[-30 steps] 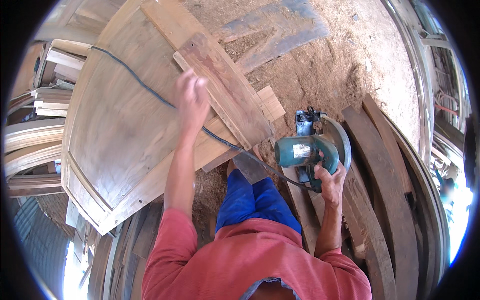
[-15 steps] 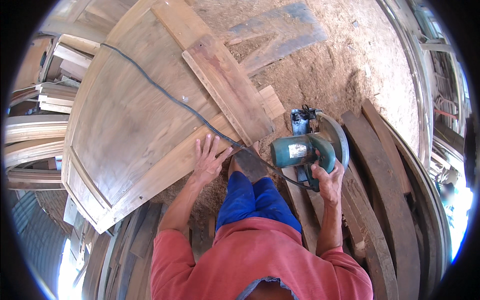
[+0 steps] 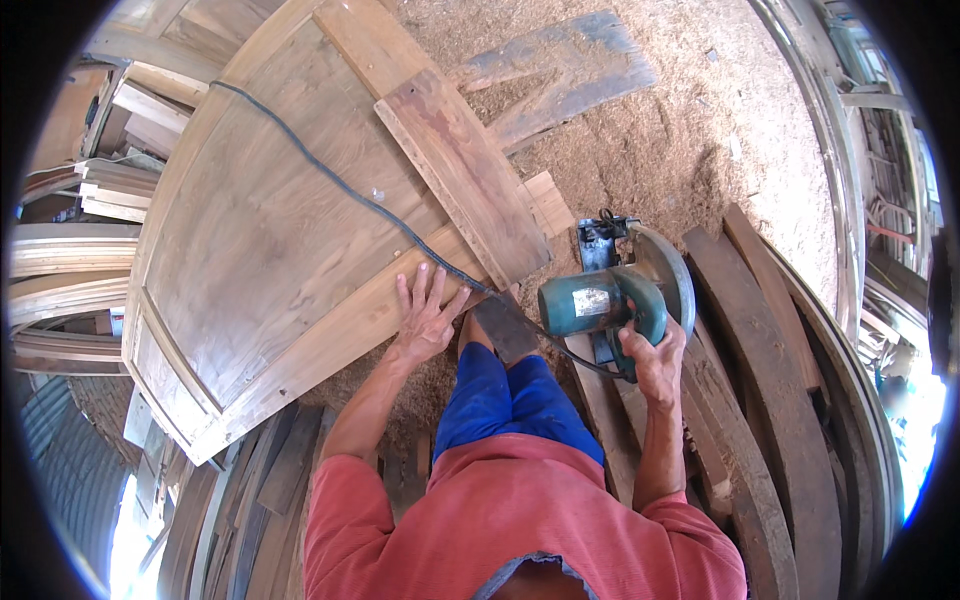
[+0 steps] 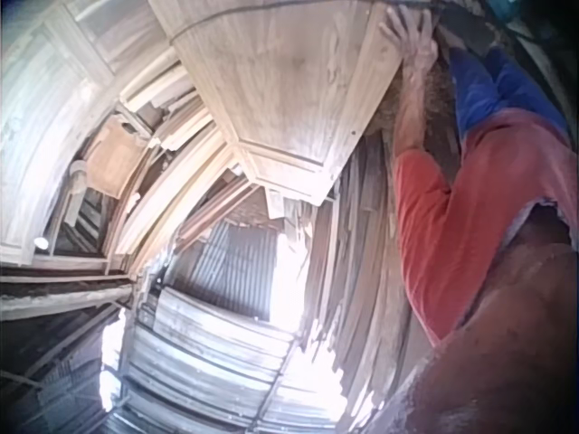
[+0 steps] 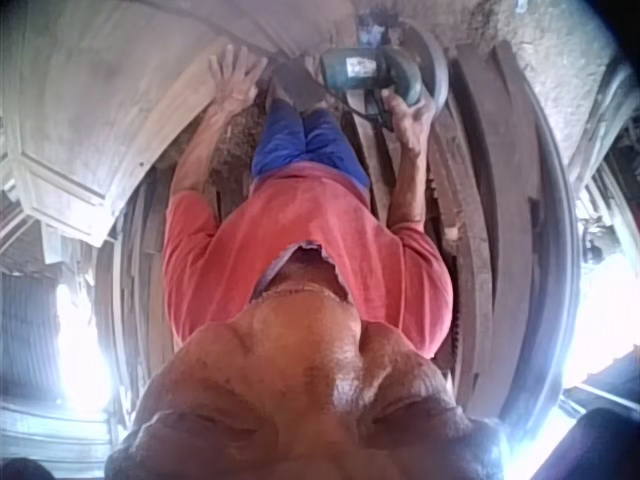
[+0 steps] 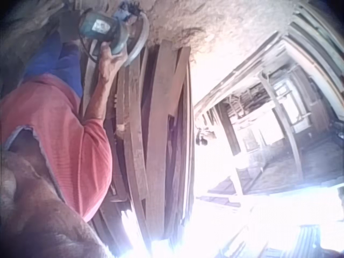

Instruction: The person cuts a wood plank using a circular saw. They plug in an extension cord, position the plank on a wooden door, use the saw to make cuts, and handle pliers on the saw.

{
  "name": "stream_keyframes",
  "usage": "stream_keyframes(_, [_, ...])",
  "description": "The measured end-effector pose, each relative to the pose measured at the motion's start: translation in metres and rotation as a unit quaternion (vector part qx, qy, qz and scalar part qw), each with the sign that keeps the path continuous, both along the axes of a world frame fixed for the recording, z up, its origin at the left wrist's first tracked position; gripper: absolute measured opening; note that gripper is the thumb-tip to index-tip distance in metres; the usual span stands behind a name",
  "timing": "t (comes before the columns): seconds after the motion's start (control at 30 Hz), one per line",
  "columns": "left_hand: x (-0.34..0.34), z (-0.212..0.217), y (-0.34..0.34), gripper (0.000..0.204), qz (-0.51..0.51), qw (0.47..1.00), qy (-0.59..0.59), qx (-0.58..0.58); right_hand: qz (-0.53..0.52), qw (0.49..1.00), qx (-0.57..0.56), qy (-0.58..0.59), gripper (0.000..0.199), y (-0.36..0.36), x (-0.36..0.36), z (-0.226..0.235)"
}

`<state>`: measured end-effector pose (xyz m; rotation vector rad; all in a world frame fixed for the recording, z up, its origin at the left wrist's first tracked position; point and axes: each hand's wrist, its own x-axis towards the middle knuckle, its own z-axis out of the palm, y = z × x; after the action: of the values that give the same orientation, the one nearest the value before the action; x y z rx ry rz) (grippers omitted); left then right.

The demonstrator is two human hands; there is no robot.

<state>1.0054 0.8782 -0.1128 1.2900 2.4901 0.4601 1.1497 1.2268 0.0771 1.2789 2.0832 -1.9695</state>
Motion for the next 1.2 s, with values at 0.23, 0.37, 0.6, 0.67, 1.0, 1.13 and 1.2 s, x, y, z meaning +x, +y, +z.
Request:
stream_keyframes(0.23, [0.001, -0.001, 0.0, 0.092, 0.003, 1.0, -0.019, -0.004, 0.013, 1.0, 0.019, 0.005, 0.048, -0.001, 0.0, -0.003])
stream_keyframes(0.37, [0.002, -0.004, 0.001, 0.092, 0.008, 1.0, -0.014, -0.003, 0.008, 1.0, 0.007, -0.004, 0.049, -0.003, -0.002, 0.001])
stream_keyframes(0.6, [0.001, -0.007, 0.0, 0.092, 0.009, 1.0, -0.009, 0.0, 0.017, 1.0, 0.009, -0.004, 0.046, -0.001, -0.003, 0.001])
stream_keyframes(0.67, [0.001, -0.007, 0.001, 0.092, 0.014, 1.0, -0.004, 0.01, 0.016, 1.0, 0.005, 0.001, 0.046, -0.001, -0.003, 0.002])
stream_keyframes(1.0, [-0.003, -0.005, 0.002, 0.092, 0.005, 1.0, -0.011, -0.007, 0.003, 1.0, 0.013, 0.007, 0.052, -0.001, -0.003, -0.003])
stream_keyframes(1.13, [0.0, -0.009, 0.0, 0.093, 0.005, 1.0, -0.011, -0.006, 0.002, 1.0, 0.012, 0.015, 0.052, 0.0, 0.0, -0.007])
stream_keyframes(1.2, [0.001, -0.01, 0.001, 0.093, 0.005, 1.0, -0.008, -0.006, 0.006, 1.0, 0.011, 0.014, 0.052, 0.001, 0.0, -0.006])
